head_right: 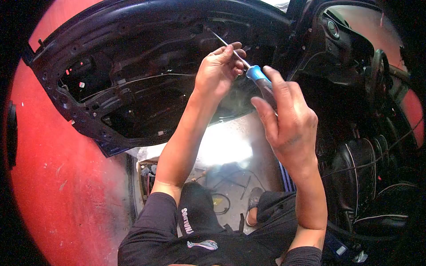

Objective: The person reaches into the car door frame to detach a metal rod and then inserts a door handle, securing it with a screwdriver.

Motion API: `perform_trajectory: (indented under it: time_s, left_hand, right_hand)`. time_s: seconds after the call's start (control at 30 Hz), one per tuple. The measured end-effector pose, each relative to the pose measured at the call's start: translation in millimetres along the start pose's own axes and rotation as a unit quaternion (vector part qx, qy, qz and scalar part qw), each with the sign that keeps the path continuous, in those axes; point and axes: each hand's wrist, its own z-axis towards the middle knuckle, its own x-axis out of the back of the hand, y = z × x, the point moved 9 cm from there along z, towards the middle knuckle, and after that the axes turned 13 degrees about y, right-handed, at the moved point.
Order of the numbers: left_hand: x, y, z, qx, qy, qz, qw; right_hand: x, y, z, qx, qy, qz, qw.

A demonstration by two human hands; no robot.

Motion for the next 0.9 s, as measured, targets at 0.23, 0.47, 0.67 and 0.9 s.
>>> perform_trajectory:
  time_s: [0.23,0.47,0.67,0.9]
  left_hand:
    - [7.9,4.9,9.4,-0.04,0.063,0.015,0.997]
    - [50.9,51.4,68.6,-0.144,0.236,0.017,0.961]
    - [65.3,49.6,89.7,-0.128,0.26,0.004,0.957]
    - [69.5,39.9,76.0,-0.048,0.175,0.013,0.983]
  right_hand:
    - [-11.9,22.0,-16.0,-0.075,-0.004,-0.012,0.997]
    - [-20.5,8.8,-24.5,0.049,0.015,-0.042,0.998]
    - [-27.3,7.7,-36.6,0.083,0.001,-0.06,0.995]
    - [-22.1,31.5,-64.7,-0.046,0.027,-0.039,0.998]
